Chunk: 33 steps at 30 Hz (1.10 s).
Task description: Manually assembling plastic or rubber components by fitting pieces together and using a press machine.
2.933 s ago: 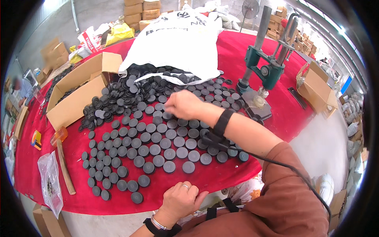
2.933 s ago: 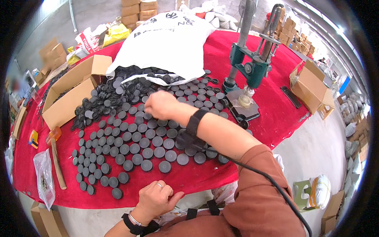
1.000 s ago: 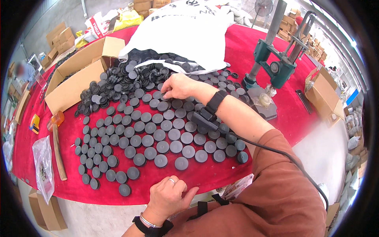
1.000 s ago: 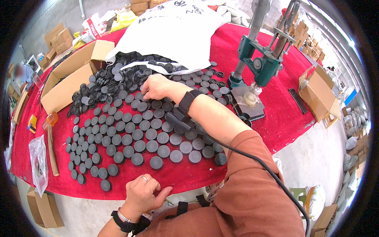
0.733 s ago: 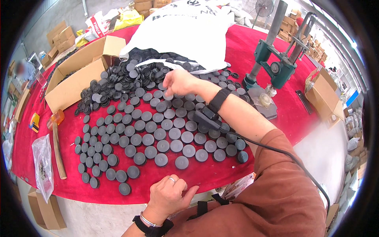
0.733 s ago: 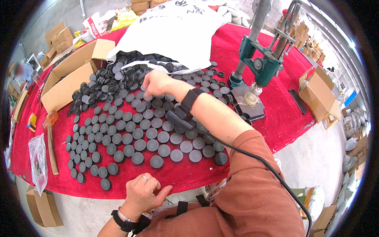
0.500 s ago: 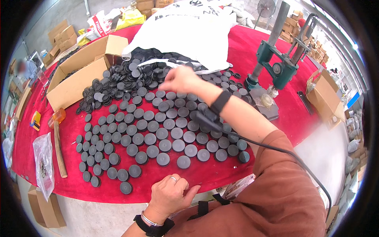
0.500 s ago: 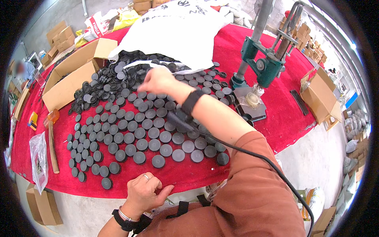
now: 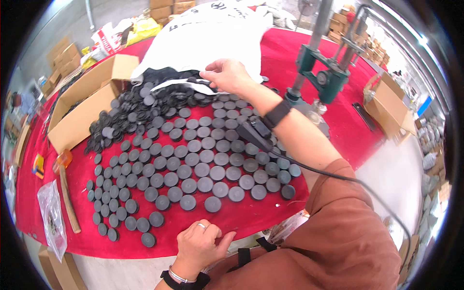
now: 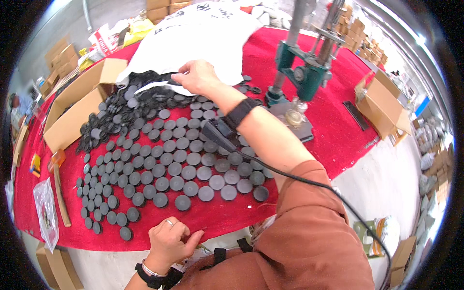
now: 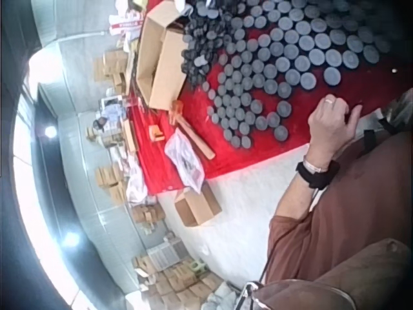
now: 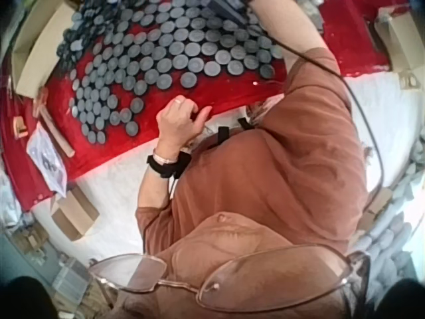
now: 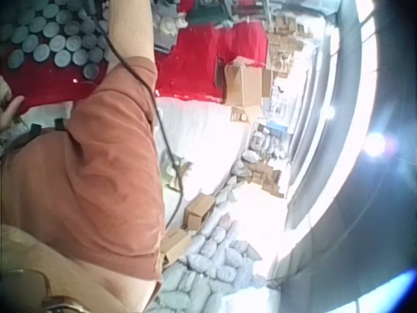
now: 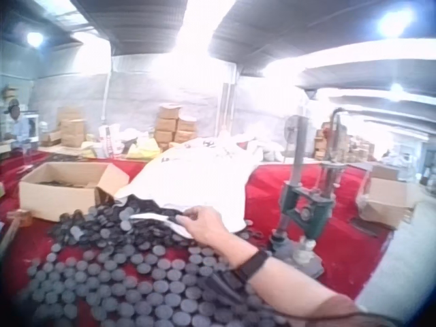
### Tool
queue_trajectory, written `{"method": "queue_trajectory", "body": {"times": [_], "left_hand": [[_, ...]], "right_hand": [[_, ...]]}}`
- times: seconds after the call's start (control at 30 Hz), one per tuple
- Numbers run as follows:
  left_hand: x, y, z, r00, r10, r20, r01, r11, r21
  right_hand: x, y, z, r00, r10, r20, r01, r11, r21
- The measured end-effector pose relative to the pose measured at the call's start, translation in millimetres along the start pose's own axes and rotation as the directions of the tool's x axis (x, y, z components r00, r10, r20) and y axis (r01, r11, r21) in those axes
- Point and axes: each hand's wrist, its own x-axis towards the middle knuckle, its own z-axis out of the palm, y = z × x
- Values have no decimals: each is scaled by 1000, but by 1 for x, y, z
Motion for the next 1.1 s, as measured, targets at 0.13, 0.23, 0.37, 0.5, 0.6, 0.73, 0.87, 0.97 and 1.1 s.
{"method": "queue_trajectory", "body": {"times": [0.13,0.23,0.37,0.5,0.6,0.73,0.87,0.97,1.1], "left_hand": [[-2,-3,0,1000,-2,4,2,999,36],[4,-1,3,1000,6,-7,-6,999,53],[0,0,-3,1000,-13,21,12,999,50],[36,25,-20,996,-71,-62,62,989,-134],[107,29,-16,996,-10,-88,2,996,-87],[213,-16,21,977,-143,159,145,989,2],[294,-65,48,925,-380,14,319,795,515],[327,-88,68,874,-472,119,361,793,491],[358,-124,76,858,-481,181,381,832,404]], "right_hand": [[-60,-29,-84,995,-79,63,81,996,-29],[-120,-22,-145,994,-108,-35,102,984,-146],[-203,11,-184,973,-145,-181,92,958,-273],[-271,71,-205,940,-79,-332,-42,939,-342],[-304,117,-225,897,63,-438,-210,932,-296],[-308,147,-218,899,51,-434,-182,947,-265],[-298,146,-213,905,-30,-424,-114,944,-311],[-297,152,-216,918,-50,-393,-94,937,-338],[-298,156,-217,933,-52,-356,-90,925,-370]]}}
